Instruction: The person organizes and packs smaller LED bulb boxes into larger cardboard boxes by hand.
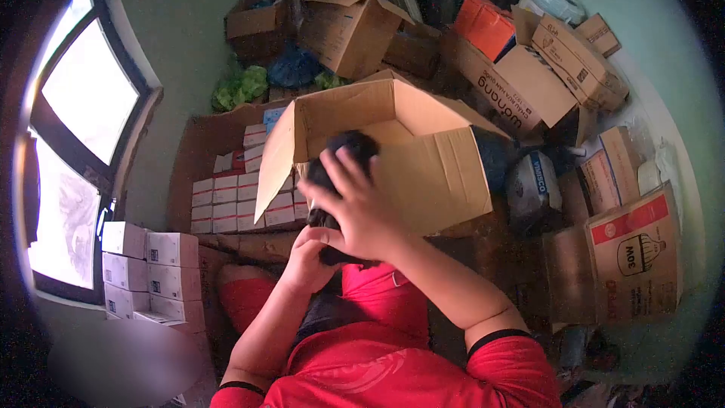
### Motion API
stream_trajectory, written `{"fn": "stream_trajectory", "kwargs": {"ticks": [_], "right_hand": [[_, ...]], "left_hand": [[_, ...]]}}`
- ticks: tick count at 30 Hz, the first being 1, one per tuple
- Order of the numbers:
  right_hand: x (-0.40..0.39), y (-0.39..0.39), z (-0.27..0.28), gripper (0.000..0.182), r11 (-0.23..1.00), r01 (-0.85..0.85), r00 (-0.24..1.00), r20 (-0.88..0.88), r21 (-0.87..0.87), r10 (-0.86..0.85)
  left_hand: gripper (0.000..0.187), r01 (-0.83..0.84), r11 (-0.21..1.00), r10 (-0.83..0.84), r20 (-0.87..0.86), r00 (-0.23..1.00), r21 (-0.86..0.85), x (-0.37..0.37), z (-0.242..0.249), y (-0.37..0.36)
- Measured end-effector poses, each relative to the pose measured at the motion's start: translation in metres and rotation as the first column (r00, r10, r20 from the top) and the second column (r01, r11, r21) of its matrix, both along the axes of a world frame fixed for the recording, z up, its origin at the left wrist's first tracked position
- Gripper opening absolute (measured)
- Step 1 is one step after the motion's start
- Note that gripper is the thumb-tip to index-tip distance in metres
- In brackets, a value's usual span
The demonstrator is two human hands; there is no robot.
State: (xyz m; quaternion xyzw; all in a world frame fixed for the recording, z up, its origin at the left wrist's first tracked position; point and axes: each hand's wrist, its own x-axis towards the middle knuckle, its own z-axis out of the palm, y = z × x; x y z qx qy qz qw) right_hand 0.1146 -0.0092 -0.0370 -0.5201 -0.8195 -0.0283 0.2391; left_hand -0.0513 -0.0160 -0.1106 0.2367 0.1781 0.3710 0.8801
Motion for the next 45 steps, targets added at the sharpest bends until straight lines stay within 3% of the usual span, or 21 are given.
{"fn": "stream_trajectory", "kwargs": {"ticks": [3,6,8,10,14,15,16,19,21,22,24,26,28,30,32,34,38,39,41,43,45], "right_hand": [[0.018,0.003,-0.002,0.057,0.998,-0.019,0.998,-0.054,-0.067,0.016],[0.058,0.019,0.003,0.042,0.990,0.138,0.989,-0.050,0.016,-0.137],[0.083,0.030,0.007,0.037,0.980,0.198,0.937,-0.288,-0.025,-0.196],[0.060,0.026,-0.005,0.037,0.921,0.391,0.876,-0.307,0.003,-0.371],[0.004,-0.018,-0.004,0.052,1.000,0.016,0.992,-0.122,-0.013,-0.017],[0.010,-0.017,-0.005,0.050,0.999,-0.009,0.991,-0.134,-0.038,0.004],[0.024,-0.015,-0.001,0.046,0.997,0.038,0.999,-0.013,-0.063,-0.039],[0.083,0.013,-0.006,0.040,0.935,0.322,0.913,-0.212,-0.147,-0.348],[0.109,0.025,-0.025,0.041,0.837,0.533,0.819,-0.324,0.123,-0.474],[0.105,0.024,-0.039,0.041,0.783,0.614,0.772,-0.285,0.100,-0.568],[0.044,0.000,-0.028,0.044,0.900,0.434,0.862,-0.309,0.043,-0.401],[0.013,-0.030,-0.019,0.048,0.982,0.171,0.978,-0.134,0.080,-0.159],[0.039,-0.031,-0.013,0.048,0.963,0.265,0.963,-0.043,-0.051,-0.267],[0.084,-0.026,-0.013,0.047,0.844,0.435,0.718,-0.446,-0.313,-0.535],[0.127,-0.019,-0.047,0.048,0.728,0.681,0.704,-0.342,0.076,-0.623],[0.103,-0.029,-0.049,0.056,0.728,0.686,0.710,-0.236,0.018,-0.663],[0.045,-0.066,-0.044,0.059,0.973,0.227,0.960,-0.176,0.038,-0.217],[0.062,-0.064,-0.038,0.055,0.960,0.280,0.941,-0.190,-0.023,-0.280],[0.123,-0.050,-0.066,0.054,0.825,0.540,0.663,-0.519,-0.168,-0.540],[0.135,-0.051,-0.075,0.057,0.737,0.660,0.550,-0.575,-0.144,-0.605],[0.115,-0.043,-0.065,0.059,0.732,0.651,0.739,-0.390,0.203,-0.550]], "left_hand": [[0.035,0.037,0.999,-0.035,-0.038,0.999,0.038,-0.004,-0.007,0.004],[0.039,0.010,0.994,-0.008,-0.015,1.000,0.105,0.004,0.000,0.003],[0.038,0.003,0.992,-0.002,-0.012,1.000,0.124,0.010,0.003,0.006],[0.037,-0.018,0.989,0.024,-0.037,0.999,0.145,0.016,0.005,0.007],[0.033,-0.115,0.993,0.115,0.009,0.993,0.009,0.017,0.003,0.008],[0.031,-0.046,0.992,0.063,-0.143,0.988,0.115,0.012,-0.003,0.011],[0.028,-0.050,0.995,0.058,-0.091,0.994,0.092,0.010,-0.014,0.011],[0.031,-0.067,0.992,0.082,-0.132,0.988,0.110,0.005,-0.012,0.008],[0.033,-0.060,0.990,0.077,-0.141,0.987,0.125,0.004,-0.016,0.009],[0.033,-0.064,0.989,0.083,-0.141,0.986,0.133,0.005,-0.017,0.010],[0.034,-0.108,0.983,0.130,-0.155,0.979,0.147,0.008,-0.012,0.014],[0.035,-0.145,0.975,0.174,-0.172,0.970,0.170,0.006,-0.009,0.018],[0.035,-0.135,0.981,0.163,-0.208,0.964,0.141,-0.002,-0.001,0.017],[0.035,-0.117,0.986,0.141,-0.220,0.965,0.118,-0.011,0.003,0.015],[0.036,-0.098,0.989,0.120,-0.205,0.971,0.112,-0.012,-0.012,0.015],[0.036,-0.096,0.989,0.117,-0.190,0.975,0.114,-0.006,-0.016,0.018],[0.035,-0.081,0.981,0.123,-0.235,0.964,0.179,0.000,-0.005,0.018],[0.035,-0.082,0.979,0.128,-0.249,0.960,0.186,-0.001,0.004,0.014],[0.035,-0.086,0.980,0.131,-0.256,0.958,0.179,-0.002,0.006,0.010],[0.035,-0.057,0.987,0.094,-0.255,0.962,0.148,-0.004,0.001,0.007],[0.035,-0.085,0.986,0.122,-0.262,0.957,0.147,-0.001,-0.002,0.005]]}}
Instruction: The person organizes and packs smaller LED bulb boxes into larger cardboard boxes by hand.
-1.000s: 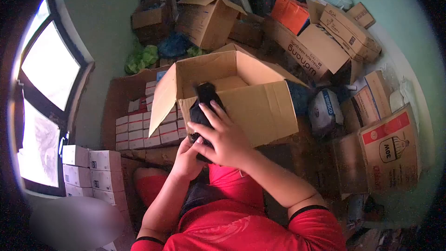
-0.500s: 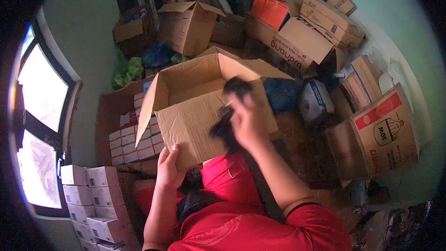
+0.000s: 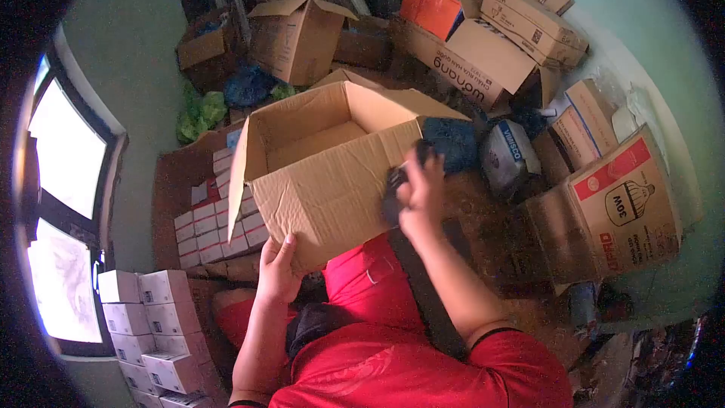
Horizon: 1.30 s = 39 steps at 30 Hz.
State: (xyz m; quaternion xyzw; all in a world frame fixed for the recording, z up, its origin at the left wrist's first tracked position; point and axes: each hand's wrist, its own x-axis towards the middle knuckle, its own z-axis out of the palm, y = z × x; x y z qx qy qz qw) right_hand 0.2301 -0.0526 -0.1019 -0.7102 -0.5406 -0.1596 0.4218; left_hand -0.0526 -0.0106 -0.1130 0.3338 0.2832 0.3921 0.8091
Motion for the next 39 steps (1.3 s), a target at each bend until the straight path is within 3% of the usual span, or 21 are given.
{"fn": "stream_trajectory", "kwargs": {"ticks": [1,5,6,7,9,10,11,13,16,17,18,20,21,23,26,27,29,30,33,37,39], "right_hand": [[-0.021,-0.007,0.009,0.060,0.970,-0.089,0.996,-0.030,-0.227,0.085],[-0.077,-0.015,0.011,0.059,0.841,-0.496,0.834,0.150,-0.218,0.531],[-0.066,-0.011,0.012,0.057,0.837,-0.488,0.863,0.007,-0.247,0.505],[-0.047,-0.004,0.011,0.048,0.814,-0.337,0.940,-0.119,-0.474,0.320],[-0.007,0.020,-0.007,0.055,0.993,-0.109,0.993,-0.059,-0.046,0.106],[0.018,0.027,-0.012,0.060,0.999,0.021,0.997,-0.068,-0.030,-0.023],[0.033,0.030,-0.011,0.059,0.997,0.046,0.956,-0.288,-0.068,-0.063],[0.044,0.034,-0.016,0.059,0.994,0.053,0.910,-0.406,-0.095,-0.087],[-0.024,0.021,-0.013,0.063,0.982,-0.133,0.960,-0.264,-0.134,0.094],[-0.039,0.018,-0.028,0.067,0.956,-0.288,0.942,-0.197,-0.065,0.270],[-0.065,0.002,-0.011,0.069,0.900,-0.374,0.923,-0.181,-0.223,0.339],[-0.085,-0.018,-0.013,0.068,0.728,-0.602,0.790,-0.108,-0.328,0.604],[-0.096,-0.019,-0.014,0.069,0.704,-0.690,0.724,-0.196,-0.168,0.662],[-0.085,-0.011,0.000,0.066,0.680,-0.708,0.705,-0.137,-0.189,0.696],[-0.068,0.015,0.027,0.059,0.766,-0.635,0.772,-0.099,-0.097,0.628],[-0.062,0.025,0.031,0.058,0.795,-0.605,0.776,-0.260,-0.044,0.575],[-0.055,0.047,0.041,0.059,0.801,-0.594,0.804,-0.113,-0.080,0.584],[-0.068,0.040,0.054,0.060,0.800,-0.550,0.818,0.037,-0.239,0.573],[-0.093,0.029,0.047,0.061,0.518,-0.737,0.582,-0.018,-0.435,0.813],[-0.078,0.014,0.034,0.047,0.437,-0.844,0.491,-0.119,-0.311,0.863],[-0.058,0.002,0.026,0.032,0.609,-0.752,0.645,-0.094,-0.251,0.758]], "left_hand": [[0.035,-0.012,1.000,0.012,-0.006,1.000,-0.001,0.001,-0.001,0.000],[0.033,-0.006,1.000,0.005,0.014,1.000,0.016,0.011,-0.023,-0.002],[0.034,0.019,1.000,-0.019,0.001,1.000,0.005,0.011,-0.019,-0.005],[0.034,0.036,0.999,-0.036,-0.010,0.999,0.021,0.010,-0.022,-0.007],[0.034,0.080,0.995,-0.077,-0.043,0.996,0.058,0.009,-0.029,-0.010],[0.033,0.105,0.993,-0.103,-0.047,0.994,0.057,0.010,-0.026,-0.013],[0.032,0.105,0.992,-0.105,-0.014,0.994,0.065,0.013,-0.025,-0.016],[0.032,0.090,0.991,-0.088,-0.025,0.996,0.101,0.020,-0.024,-0.018],[0.031,0.042,0.989,-0.029,-0.088,0.996,0.144,0.029,-0.030,-0.012],[0.031,0.026,0.986,-0.011,-0.089,0.996,0.167,0.032,-0.034,-0.009],[0.030,0.001,0.986,0.012,-0.076,0.997,0.166,0.035,-0.037,-0.007],[0.032,-0.014,0.998,0.022,0.121,0.992,-0.064,0.038,-0.023,-0.010],[0.033,-0.001,0.984,0.041,0.218,0.975,-0.177,0.040,-0.019,-0.012],[0.032,0.066,0.987,-0.017,0.313,0.950,-0.147,0.047,-0.038,-0.015],[0.027,0.186,0.982,-0.175,0.205,0.963,-0.036,0.054,-0.042,-0.020],[0.026,0.222,0.975,-0.222,0.135,0.966,0.013,0.054,-0.041,-0.021],[0.030,0.229,0.973,-0.223,0.200,0.954,-0.009,0.060,-0.028,-0.028],[0.030,0.202,0.978,-0.190,0.184,0.965,-0.053,0.063,-0.034,-0.029],[0.036,0.162,0.984,-0.153,0.125,0.980,-0.067,0.054,-0.036,-0.033],[0.042,0.251,0.955,-0.257,0.019,0.966,0.156,0.039,-0.052,-0.037],[0.060,0.286,0.943,-0.296,0.042,0.954,0.168,0.020,-0.056,-0.030]]}}
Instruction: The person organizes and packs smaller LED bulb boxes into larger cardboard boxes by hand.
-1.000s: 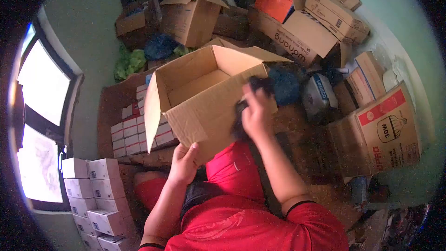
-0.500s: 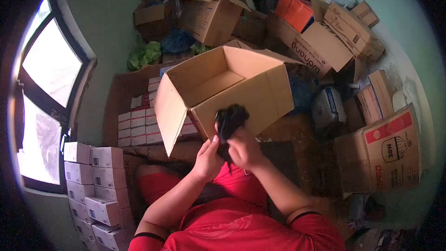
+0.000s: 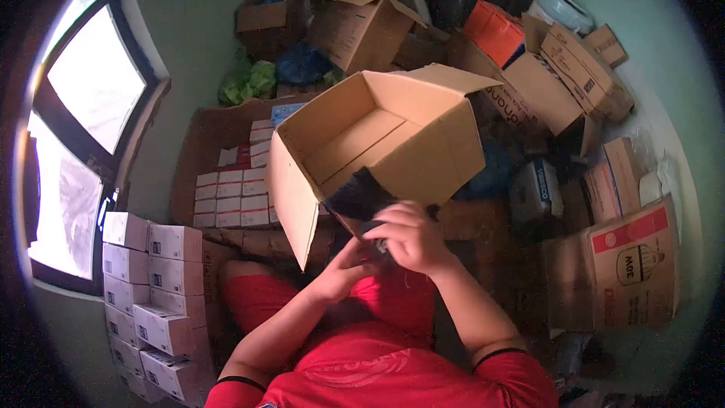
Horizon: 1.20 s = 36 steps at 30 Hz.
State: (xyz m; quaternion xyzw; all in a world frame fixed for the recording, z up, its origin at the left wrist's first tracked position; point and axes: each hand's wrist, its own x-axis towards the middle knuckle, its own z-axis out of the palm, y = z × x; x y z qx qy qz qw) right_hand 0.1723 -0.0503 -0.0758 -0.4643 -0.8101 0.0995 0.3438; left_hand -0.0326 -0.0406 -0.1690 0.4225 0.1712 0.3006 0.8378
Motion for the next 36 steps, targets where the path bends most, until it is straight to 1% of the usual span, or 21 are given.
{"fn": "stream_trajectory", "kwargs": {"ticks": [2,4,6,7,8,10,11,14,16,17,18,19,20,21,23,25,27,29,30,33,36], "right_hand": [[0.023,-0.013,-0.011,0.024,0.949,0.232,0.955,-0.136,-0.211,-0.264],[0.040,-0.024,-0.040,0.020,0.845,0.431,0.718,-0.447,-0.316,-0.533],[0.075,-0.032,-0.067,0.034,0.605,0.528,0.551,-0.301,-0.596,-0.778],[0.090,-0.039,-0.083,0.050,0.586,0.453,0.534,-0.322,-0.672,-0.782],[0.086,-0.040,-0.077,0.055,0.508,0.422,0.428,-0.329,-0.751,-0.842],[0.059,-0.037,-0.045,0.066,0.351,0.310,0.204,-0.298,-0.884,-0.932],[0.051,-0.032,-0.040,0.080,0.327,0.250,0.111,-0.309,-0.911,-0.945],[0.068,-0.023,-0.061,0.069,0.651,0.003,0.057,-0.650,-0.759,-0.758],[0.066,-0.019,-0.024,0.064,0.646,0.258,0.168,-0.625,-0.718,-0.762],[0.090,-0.017,-0.026,0.058,0.693,0.242,0.156,-0.678,-0.679,-0.719],[0.096,-0.017,-0.007,0.055,0.780,0.213,0.184,-0.760,-0.588,-0.623],[0.120,-0.015,-0.003,0.053,0.799,0.184,0.166,-0.783,-0.572,-0.599],[0.146,-0.012,0.003,0.051,0.808,0.210,0.231,-0.775,-0.550,-0.588],[0.156,-0.009,0.026,0.049,0.805,0.179,0.223,-0.773,-0.566,-0.593],[0.192,-0.002,0.062,0.050,0.782,0.335,0.513,-0.595,-0.525,-0.619],[0.207,0.009,0.096,0.046,0.794,0.297,0.552,-0.583,-0.530,-0.596],[0.241,0.023,0.112,0.046,0.788,0.252,0.566,-0.574,-0.563,-0.591],[0.270,0.038,0.117,0.036,0.772,0.154,0.386,-0.682,-0.617,-0.622],[0.297,0.046,0.109,0.033,0.780,0.079,0.288,-0.735,-0.620,-0.614],[0.342,0.054,0.080,0.035,0.826,0.195,0.209,-0.800,-0.529,-0.562],[0.370,0.058,0.058,0.035,0.805,0.151,0.324,-0.741,-0.574,-0.588]], "left_hand": [[0.079,0.077,0.995,-0.073,0.066,0.995,-0.067,-0.029,-0.010,0.010],[0.089,0.081,0.972,-0.079,0.018,0.997,-0.221,-0.065,-0.043,0.017],[0.092,-0.010,0.978,0.043,0.156,0.987,-0.210,-0.100,-0.062,0.021],[0.093,-0.035,0.941,0.120,0.236,0.964,-0.336,-0.114,-0.072,0.026],[0.096,-0.048,0.888,0.205,0.302,0.931,-0.457,-0.126,-0.080,0.031],[0.101,-0.132,0.911,0.282,0.358,0.890,-0.390,-0.140,-0.084,0.051],[0.102,-0.118,0.935,0.247,0.376,0.893,-0.333,-0.146,-0.074,0.066],[0.093,-0.230,0.795,0.453,0.297,0.841,-0.562,-0.141,-0.042,0.118],[0.086,-0.464,0.730,0.543,0.014,0.839,-0.501,-0.133,-0.020,0.145],[0.082,-0.571,0.690,0.584,-0.123,0.802,-0.444,-0.131,-0.010,0.157],[0.078,-0.567,0.706,0.597,-0.074,0.799,-0.425,-0.132,-0.013,0.171],[0.073,-0.563,0.721,0.606,-0.025,0.795,-0.404,-0.132,-0.025,0.189],[0.069,-0.555,0.740,0.608,0.025,0.794,-0.380,-0.135,-0.033,0.206],[0.060,-0.455,0.772,0.563,0.143,0.814,-0.444,-0.138,-0.035,0.218],[0.058,-0.430,0.817,0.511,0.138,0.848,-0.384,-0.141,-0.029,0.235],[0.049,-0.379,0.857,0.415,0.033,0.909,-0.348,-0.134,-0.011,0.237],[0.045,-0.384,0.872,0.404,0.002,0.915,-0.304,-0.123,-0.030,0.245],[0.043,-0.445,0.841,0.463,-0.014,0.886,-0.308,-0.110,-0.026,0.231],[0.041,-0.413,0.840,0.466,0.080,0.881,-0.351,-0.101,-0.033,0.220],[0.038,-0.487,0.781,0.556,0.080,0.827,-0.391,-0.077,0.018,0.137],[0.038,-0.367,0.797,0.492,0.163,0.855,-0.479,-0.075,0.008,0.069]]}}
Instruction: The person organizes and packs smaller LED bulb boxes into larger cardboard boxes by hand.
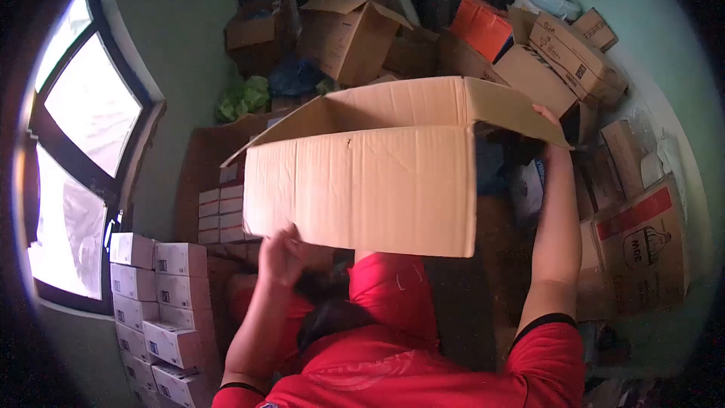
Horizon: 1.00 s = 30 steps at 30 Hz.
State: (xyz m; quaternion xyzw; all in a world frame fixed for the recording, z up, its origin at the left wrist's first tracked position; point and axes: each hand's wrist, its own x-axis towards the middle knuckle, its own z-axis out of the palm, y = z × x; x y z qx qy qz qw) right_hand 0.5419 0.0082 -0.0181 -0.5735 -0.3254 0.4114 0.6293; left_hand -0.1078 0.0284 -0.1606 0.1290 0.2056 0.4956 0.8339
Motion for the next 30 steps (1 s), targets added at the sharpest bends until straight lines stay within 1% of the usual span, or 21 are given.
{"fn": "stream_trajectory", "kwargs": {"ticks": [1,2,4,5,6,8,9,12,14,15,16,17,20,21,22,23,24,25,26,27,30], "right_hand": [[0.041,0.009,-0.040,0.045,0.997,0.010,0.999,-0.044,0.070,-0.007],[0.036,0.010,-0.051,0.052,0.996,0.092,0.995,-0.045,-0.001,-0.092],[0.010,0.012,-0.068,0.064,0.958,0.255,0.965,-0.027,-0.133,-0.261],[0.003,0.010,-0.075,0.071,0.922,0.335,0.939,-0.009,-0.195,-0.343],[0.005,0.004,-0.085,0.071,0.922,0.345,0.937,0.014,-0.174,-0.348],[0.008,-0.011,-0.101,0.071,0.923,0.363,0.932,0.069,-0.131,-0.357],[-0.024,-0.025,-0.076,0.065,0.816,0.550,0.787,0.437,-0.178,-0.436],[-0.078,-0.082,-0.019,0.054,0.834,0.534,0.544,0.698,0.140,-0.466],[-0.080,-0.112,0.002,0.043,0.705,0.631,0.591,0.388,0.325,-0.708],[-0.103,-0.122,0.026,0.044,0.626,0.687,0.637,0.109,0.368,-0.763],[-0.138,-0.128,0.053,0.046,0.539,0.749,0.633,-0.178,0.385,-0.753],[-0.166,-0.133,0.069,0.046,0.494,0.761,0.624,-0.266,0.420,-0.735],[-0.234,-0.121,0.059,0.055,0.590,0.619,0.781,-0.327,0.518,-0.532],[-0.236,-0.119,0.016,0.048,0.716,0.478,0.878,-0.310,0.509,-0.365],[-0.263,-0.104,-0.009,0.052,0.821,0.291,0.951,-0.057,0.492,-0.303],[-0.299,-0.085,-0.022,0.058,0.919,0.002,0.839,0.500,0.395,-0.216],[-0.328,-0.069,-0.032,0.063,0.930,-0.252,0.520,0.848,0.266,-0.102],[-0.354,-0.058,-0.041,0.068,0.936,-0.338,0.282,0.959,0.102,-0.003],[-0.376,-0.057,-0.042,0.077,0.958,-0.288,0.046,0.999,-0.015,0.029],[-0.387,-0.055,-0.046,0.076,0.966,-0.243,0.010,0.996,-0.089,0.094],[-0.381,-0.049,-0.048,0.075,0.961,-0.274,0.151,0.988,0.040,0.002]], "left_hand": [[0.034,-0.024,0.999,0.022,-0.057,0.998,-0.038,0.012,0.013,-0.026],[0.031,-0.047,0.996,0.039,-0.116,0.992,-0.071,0.026,0.025,-0.048],[0.021,0.044,0.997,-0.047,-0.045,0.998,-0.065,0.034,0.001,-0.072],[0.007,0.042,0.996,-0.050,-0.101,0.994,-0.084,0.041,0.011,-0.081],[0.007,0.071,0.993,-0.084,-0.139,0.987,-0.097,0.043,0.010,-0.083],[0.010,0.062,0.990,-0.078,-0.124,0.989,-0.128,0.046,0.018,-0.088],[0.010,0.044,0.990,-0.064,-0.151,0.986,-0.133,0.046,0.019,-0.089],[0.013,0.001,0.990,-0.030,-0.205,0.978,-0.144,0.049,0.021,-0.088],[0.016,-0.009,0.989,-0.023,-0.216,0.976,-0.145,0.049,0.020,-0.085],[0.018,-0.011,0.987,-0.021,-0.194,0.981,-0.160,0.053,0.019,-0.082],[0.018,-0.005,0.987,-0.024,-0.175,0.984,-0.159,0.055,0.016,-0.082],[0.017,0.001,0.988,-0.026,-0.155,0.988,-0.156,0.058,0.011,-0.081],[0.018,-0.004,0.986,-0.026,-0.178,0.984,-0.169,0.069,0.017,-0.076],[0.018,-0.012,0.984,-0.024,-0.200,0.979,-0.179,0.075,0.020,-0.076],[0.015,-0.005,0.984,-0.029,-0.191,0.981,-0.177,0.079,0.020,-0.076],[0.012,-0.002,0.985,-0.030,-0.179,0.983,-0.175,0.083,0.021,-0.076],[0.010,0.001,0.985,-0.030,-0.168,0.985,-0.175,0.087,0.020,-0.077],[0.007,0.011,0.999,-0.019,-0.228,0.973,-0.040,0.089,0.015,-0.079],[0.010,0.024,0.995,0.005,-0.282,0.959,0.097,0.090,0.004,-0.082],[0.016,0.038,0.972,0.043,-0.333,0.942,0.231,0.091,0.001,-0.082],[0.038,0.149,0.986,-0.147,-0.042,0.988,0.071,0.060,0.000,-0.066]]}}
